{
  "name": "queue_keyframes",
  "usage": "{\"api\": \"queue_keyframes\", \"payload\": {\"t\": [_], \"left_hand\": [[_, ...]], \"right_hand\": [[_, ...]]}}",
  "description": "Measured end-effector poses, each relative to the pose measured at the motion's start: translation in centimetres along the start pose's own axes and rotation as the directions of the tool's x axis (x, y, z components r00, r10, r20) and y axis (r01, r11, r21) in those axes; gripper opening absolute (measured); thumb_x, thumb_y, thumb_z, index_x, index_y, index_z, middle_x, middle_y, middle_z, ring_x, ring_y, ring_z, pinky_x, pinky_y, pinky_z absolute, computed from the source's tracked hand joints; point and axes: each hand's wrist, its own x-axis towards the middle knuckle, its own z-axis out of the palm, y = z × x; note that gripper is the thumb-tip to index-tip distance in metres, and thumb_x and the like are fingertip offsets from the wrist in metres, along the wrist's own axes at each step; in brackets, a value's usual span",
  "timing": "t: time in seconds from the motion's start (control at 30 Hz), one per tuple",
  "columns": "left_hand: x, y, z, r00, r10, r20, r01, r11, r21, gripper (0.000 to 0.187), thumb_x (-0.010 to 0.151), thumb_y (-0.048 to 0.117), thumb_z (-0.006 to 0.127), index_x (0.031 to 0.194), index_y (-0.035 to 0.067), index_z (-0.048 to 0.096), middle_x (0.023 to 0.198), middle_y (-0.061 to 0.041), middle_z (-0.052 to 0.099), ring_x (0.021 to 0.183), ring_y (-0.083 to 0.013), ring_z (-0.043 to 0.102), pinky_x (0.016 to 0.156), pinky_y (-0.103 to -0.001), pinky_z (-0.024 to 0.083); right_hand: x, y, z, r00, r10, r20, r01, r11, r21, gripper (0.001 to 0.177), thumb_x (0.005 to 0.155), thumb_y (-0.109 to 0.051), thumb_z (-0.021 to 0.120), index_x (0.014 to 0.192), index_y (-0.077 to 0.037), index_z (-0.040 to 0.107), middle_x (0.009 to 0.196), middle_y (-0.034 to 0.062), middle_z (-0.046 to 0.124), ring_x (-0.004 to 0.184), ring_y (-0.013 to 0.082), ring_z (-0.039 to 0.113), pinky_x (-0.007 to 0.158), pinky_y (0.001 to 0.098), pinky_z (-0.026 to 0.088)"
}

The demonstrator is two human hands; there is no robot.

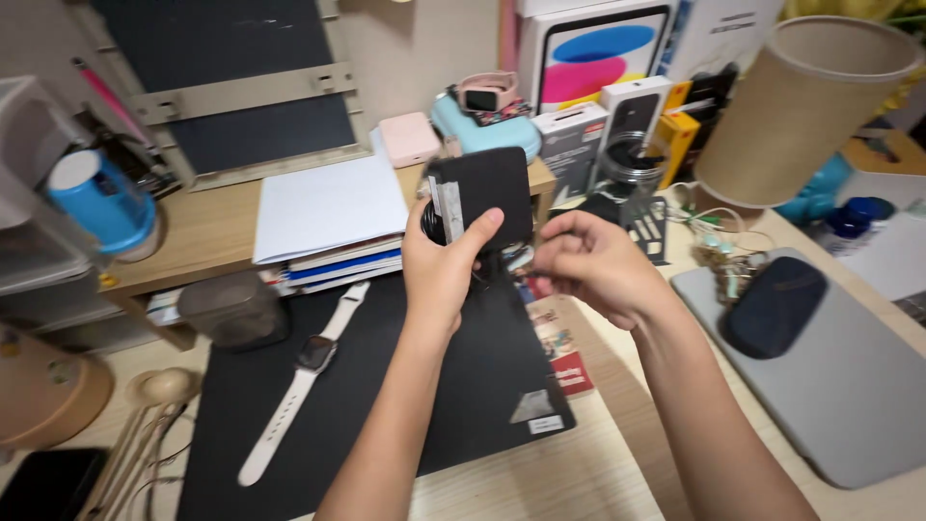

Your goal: Organizing and tidying up items on a cluttered desk.

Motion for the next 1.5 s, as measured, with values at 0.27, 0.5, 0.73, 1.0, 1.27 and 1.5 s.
{"api": "queue_keyframes", "payload": {"t": [0.27, 0.5, 0.73, 1.0, 1.27, 1.5], "left_hand": [[1.4, -3.4, 6.8, 0.985, -0.149, 0.090, 0.174, 0.879, -0.444, 0.034, 0.085, 0.021, 0.077, 0.112, 0.008, 0.060, 0.091, -0.002, 0.068, 0.070, -0.0119, 0.063, 0.053, -0.026, 0.049], [3.1, -6.1, 11.2, 0.937, -0.294, 0.189, 0.348, 0.730, -0.588, 0.041, 0.087, 0.030, 0.071, 0.122, 0.013, 0.056, 0.101, -0.003, 0.066, 0.076, -0.0176, 0.065, 0.060, -0.032, 0.053], [4.7, -8.3, 13.0, 0.858, -0.296, 0.419, 0.491, 0.710, -0.504, 0.046, 0.090, 0.034, 0.070, 0.127, 0.015, 0.051, 0.102, -0.004, 0.063, 0.078, -0.0167, 0.063, 0.060, -0.033, 0.054], [6.3, -8.3, 13.4, 0.837, -0.259, 0.482, 0.500, 0.719, -0.482, 0.050, 0.091, 0.025, 0.070, 0.133, 0.008, 0.049, 0.110, -0.010, 0.066, 0.089, -0.0212, 0.068, 0.072, -0.036, 0.059], [6.6, -7.6, 12.9, 0.847, -0.264, 0.462, 0.486, 0.738, -0.469, 0.047, 0.089, 0.022, 0.070, 0.131, 0.009, 0.053, 0.111, -0.010, 0.067, 0.092, -0.0215, 0.068, 0.076, -0.038, 0.061], [6.0, -6.7, 11.5, 0.883, -0.247, 0.399, 0.420, 0.794, -0.439, 0.043, 0.089, 0.023, 0.071, 0.127, 0.009, 0.056, 0.107, -0.008, 0.068, 0.088, -0.0204, 0.068, 0.072, -0.035, 0.060]], "right_hand": [[-0.1, 2.0, -8.9, 0.993, 0.064, -0.095, 0.024, 0.698, 0.716, 0.028, 0.095, -0.028, 0.079, 0.091, -0.003, 0.067, 0.093, 0.0167, 0.073, 0.073, 0.0217, 0.069, 0.062, 0.0323, 0.057], [0.0, 0.0, -11.8, 0.939, 0.064, -0.338, 0.183, 0.741, 0.647, 0.015, 0.096, -0.011, 0.068, 0.105, 0.002, 0.070, 0.102, 0.0129, 0.073, 0.085, 0.0134, 0.072, 0.077, 0.0222, 0.061], [4.0, -0.5, -14.0, 0.884, 0.043, -0.466, 0.071, 0.972, 0.225, 0.012, 0.097, -0.009, 0.069, 0.103, 0.001, 0.071, 0.086, 0.0046, 0.070, 0.070, 0.0081, 0.066, 0.062, 0.0197, 0.057], [3.4, -3.5, -13.9, 0.931, 0.040, -0.363, -0.080, 0.992, -0.094, 0.018, 0.090, -0.004, 0.071, 0.104, 0.006, 0.074, 0.087, 0.0078, 0.073, 0.073, 0.0137, 0.066, 0.069, 0.0277, 0.057], [3.3, 1.5, -17.8, 0.791, -0.127, -0.599, -0.184, 0.884, -0.430, 0.040, 0.086, -0.017, 0.079, 0.123, -0.008, 0.071, 0.096, -0.0015, 0.073, 0.084, 0.0090, 0.063, 0.076, 0.0272, 0.051], [3.5, 5.5, -18.0, 0.861, 0.014, -0.509, -0.039, 0.999, -0.037, 0.013, 0.102, -0.010, 0.061, 0.104, 0.000, 0.070, 0.086, 0.0036, 0.071, 0.069, 0.0094, 0.064, 0.060, 0.0246, 0.051]]}}
